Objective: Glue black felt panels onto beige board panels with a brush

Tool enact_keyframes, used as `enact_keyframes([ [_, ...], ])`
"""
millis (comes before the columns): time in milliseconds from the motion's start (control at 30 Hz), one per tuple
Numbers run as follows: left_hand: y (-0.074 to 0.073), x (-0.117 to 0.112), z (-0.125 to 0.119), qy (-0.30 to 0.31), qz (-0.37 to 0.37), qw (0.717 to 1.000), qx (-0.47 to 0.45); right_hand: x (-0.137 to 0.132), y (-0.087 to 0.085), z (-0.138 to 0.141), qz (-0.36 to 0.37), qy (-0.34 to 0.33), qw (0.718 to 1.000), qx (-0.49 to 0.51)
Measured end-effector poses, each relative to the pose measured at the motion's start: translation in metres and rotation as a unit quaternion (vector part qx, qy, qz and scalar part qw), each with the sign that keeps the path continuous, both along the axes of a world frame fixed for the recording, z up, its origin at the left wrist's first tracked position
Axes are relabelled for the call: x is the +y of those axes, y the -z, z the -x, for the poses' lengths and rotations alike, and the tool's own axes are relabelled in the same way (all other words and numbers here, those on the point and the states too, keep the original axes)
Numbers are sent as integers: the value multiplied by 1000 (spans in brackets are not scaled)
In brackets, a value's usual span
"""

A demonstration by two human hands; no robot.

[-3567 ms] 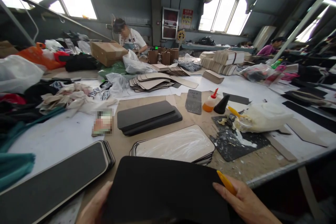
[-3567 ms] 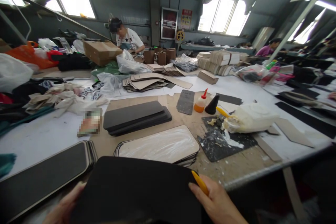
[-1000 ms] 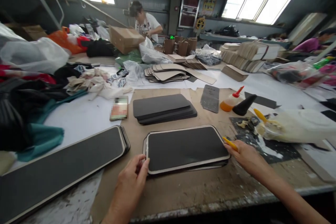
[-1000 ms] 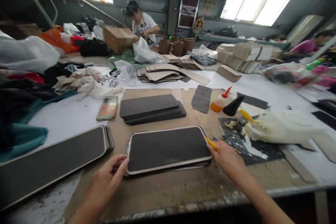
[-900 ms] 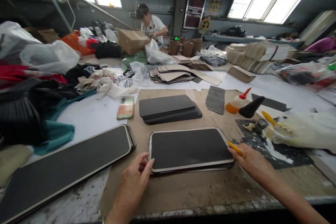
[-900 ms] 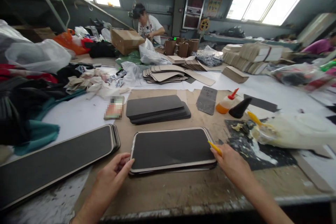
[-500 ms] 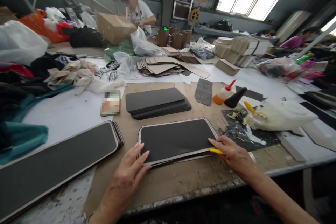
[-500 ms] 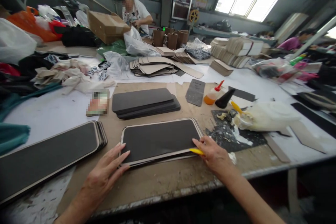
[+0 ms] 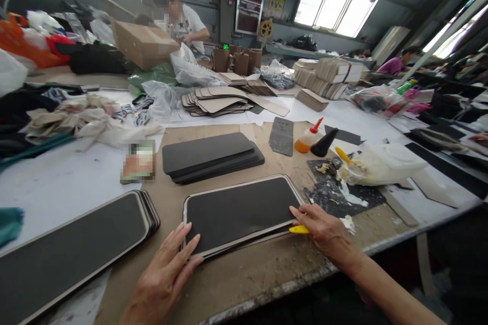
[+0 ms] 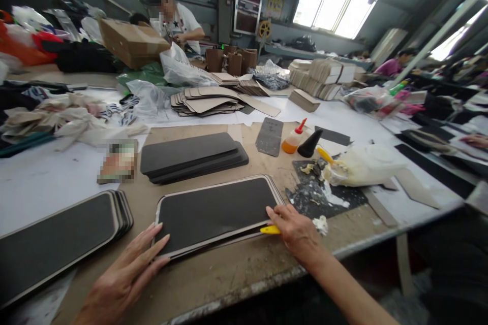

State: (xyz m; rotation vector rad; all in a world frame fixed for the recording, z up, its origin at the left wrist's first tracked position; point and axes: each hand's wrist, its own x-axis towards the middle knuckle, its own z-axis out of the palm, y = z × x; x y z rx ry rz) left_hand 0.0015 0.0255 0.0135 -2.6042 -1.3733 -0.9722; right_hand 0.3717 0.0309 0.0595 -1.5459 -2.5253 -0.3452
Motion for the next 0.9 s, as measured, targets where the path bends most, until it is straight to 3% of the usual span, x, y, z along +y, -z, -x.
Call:
enact_keyframes([
  [200,0,2,1,-8,-35,999,7,1,0,0,3,-14,1000,5],
  [333,-19,-3,-7,-45,-49,996,63,-1,6,-15,24,-3,1000,11],
  [400,-34,-6,-21,-63,-44,995,60,4,8,-25,50,4,999,15],
  [467,-49,-6,-42,-33,-10,998,58,15,8,-29,67,10,998,19],
  [600,-65,11,-92,34,83,995,48,48,0,-5,37,28,999,10],
  [733,-60,31,-123,44,125,991,35,72,-1,33,-9,54,998,-26],
  [900,-41,39,-121,26,187,979,75,77,17,43,-36,57,995,-67],
])
